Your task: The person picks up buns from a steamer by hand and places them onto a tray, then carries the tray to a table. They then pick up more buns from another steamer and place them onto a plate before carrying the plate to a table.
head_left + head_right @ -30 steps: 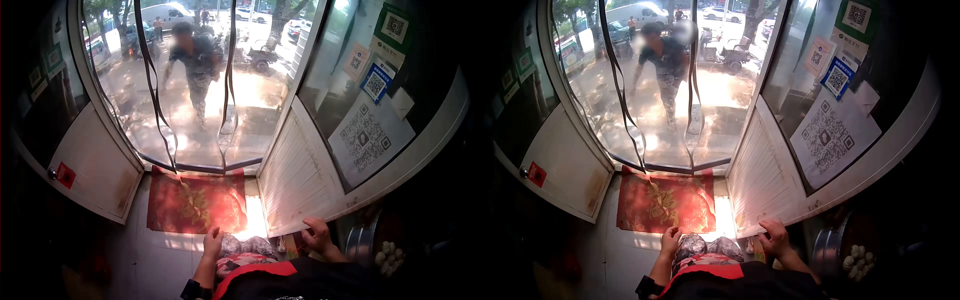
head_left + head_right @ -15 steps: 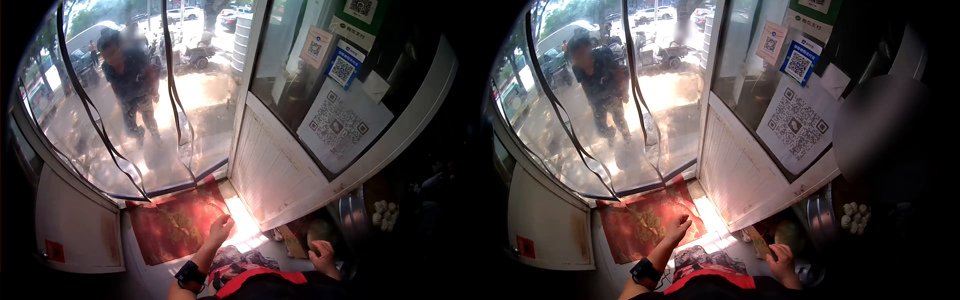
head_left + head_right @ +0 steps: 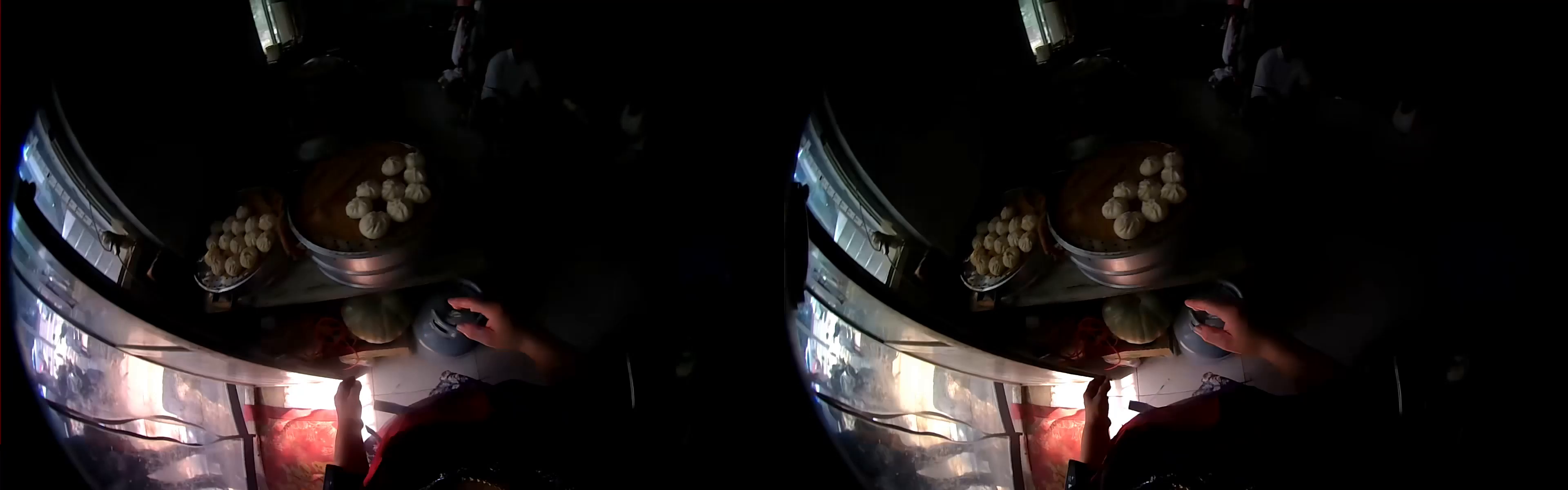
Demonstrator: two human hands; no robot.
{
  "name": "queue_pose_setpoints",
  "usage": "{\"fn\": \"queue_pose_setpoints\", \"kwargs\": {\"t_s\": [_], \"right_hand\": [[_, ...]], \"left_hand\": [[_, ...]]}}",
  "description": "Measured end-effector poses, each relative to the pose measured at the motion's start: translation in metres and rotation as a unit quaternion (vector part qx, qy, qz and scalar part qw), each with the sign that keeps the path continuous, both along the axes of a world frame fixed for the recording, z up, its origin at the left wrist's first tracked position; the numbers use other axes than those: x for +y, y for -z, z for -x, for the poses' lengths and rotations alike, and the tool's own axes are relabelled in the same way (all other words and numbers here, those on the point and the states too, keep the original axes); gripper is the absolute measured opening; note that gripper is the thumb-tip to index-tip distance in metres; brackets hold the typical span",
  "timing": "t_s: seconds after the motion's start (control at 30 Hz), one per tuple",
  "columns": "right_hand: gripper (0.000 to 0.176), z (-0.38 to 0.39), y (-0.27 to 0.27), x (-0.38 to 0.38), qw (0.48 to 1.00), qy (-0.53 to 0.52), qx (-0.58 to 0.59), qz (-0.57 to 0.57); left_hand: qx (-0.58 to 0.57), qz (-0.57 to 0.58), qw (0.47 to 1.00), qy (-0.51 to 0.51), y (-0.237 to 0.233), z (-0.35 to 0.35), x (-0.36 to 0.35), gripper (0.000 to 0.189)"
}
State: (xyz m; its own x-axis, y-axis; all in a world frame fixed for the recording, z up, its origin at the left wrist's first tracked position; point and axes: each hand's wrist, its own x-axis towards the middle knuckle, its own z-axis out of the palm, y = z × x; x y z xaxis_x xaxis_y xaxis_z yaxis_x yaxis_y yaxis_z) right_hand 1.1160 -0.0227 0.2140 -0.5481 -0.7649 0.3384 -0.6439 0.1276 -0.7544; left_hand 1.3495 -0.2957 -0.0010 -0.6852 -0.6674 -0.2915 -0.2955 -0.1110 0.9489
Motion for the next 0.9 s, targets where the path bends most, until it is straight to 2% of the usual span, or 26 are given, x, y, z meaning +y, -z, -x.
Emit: {"fn": "queue_pose_setpoints", "kwargs": {"t_s": [0.03,0.07,0.13,0.2,0.23,0.27,0.3,0.33,0.37,0.4,0.47,0.53,0.6,0.7,0.73,0.77,0.83,0.9], "right_hand": [[0.046,0.017,-0.022,0.019,0.998,0.003,-0.052,0.044],[0.046,0.034,-0.046,0.039,0.996,0.002,-0.052,0.077],[0.045,0.062,-0.087,0.073,0.989,-0.010,-0.055,0.141],[0.040,0.090,-0.109,0.096,0.977,-0.016,0.025,0.213],[0.037,0.102,-0.121,0.107,0.967,-0.018,0.062,0.247],[0.031,0.113,-0.136,0.116,0.965,-0.001,0.119,0.236],[0.031,0.126,-0.149,0.124,0.960,0.006,0.166,0.227],[0.030,0.137,-0.157,0.131,0.956,0.003,0.197,0.218],[0.030,0.149,-0.165,0.136,0.953,-0.006,0.221,0.206],[0.029,0.164,-0.177,0.137,0.950,-0.018,0.240,0.196],[0.028,0.215,-0.167,0.144,0.958,-0.040,0.225,0.174],[0.027,0.261,-0.161,0.146,0.955,-0.082,0.238,0.157],[0.026,0.313,-0.163,0.149,0.952,-0.124,0.239,0.146],[0.024,0.395,-0.166,0.136,0.944,-0.190,0.219,0.158],[0.024,0.419,-0.168,0.130,0.938,-0.214,0.214,0.170],[0.023,0.442,-0.170,0.125,0.931,-0.236,0.209,0.185],[0.022,0.485,-0.172,0.111,0.914,-0.282,0.195,0.215],[0.022,0.523,-0.170,0.097,0.894,-0.331,0.181,0.243]], "left_hand": [[-0.026,0.018,0.998,0.060,0.009,0.035,0.017,0.035],[-0.031,-0.031,0.995,0.084,-0.011,0.069,0.041,0.036],[-0.007,-0.045,0.987,0.156,-0.012,0.131,0.073,0.038],[-0.006,-0.037,0.975,0.220,-0.014,0.189,0.097,0.039],[-0.018,-0.021,0.965,0.260,-0.011,0.214,0.105,0.033],[-0.025,0.006,0.954,0.299,0.009,0.238,0.107,0.030],[-0.031,0.029,0.940,0.337,0.007,0.261,0.118,0.027],[-0.033,-0.038,0.954,0.296,0.004,0.278,0.134,0.024],[0.020,-0.024,0.959,0.281,-0.003,0.294,0.154,0.023],[-0.005,-0.052,0.945,0.322,0.016,0.350,0.153,0.030],[-0.123,-0.112,0.920,0.354,0.071,0.318,0.179,0.038],[-0.117,-0.068,0.934,0.329,0.091,0.380,0.197,0.040],[-0.142,-0.045,0.934,0.325,0.067,0.451,0.216,0.040],[-0.093,-0.084,0.960,0.249,0.030,0.515,0.234,0.039],[-0.072,-0.054,0.965,0.247,0.017,0.534,0.234,0.038],[-0.074,-0.084,0.967,0.227,0.028,0.544,0.230,0.039],[-0.094,-0.085,0.971,0.201,-0.003,0.571,0.225,0.040],[-0.110,-0.062,0.985,0.115,-0.019,0.577,0.222,0.041]]}}
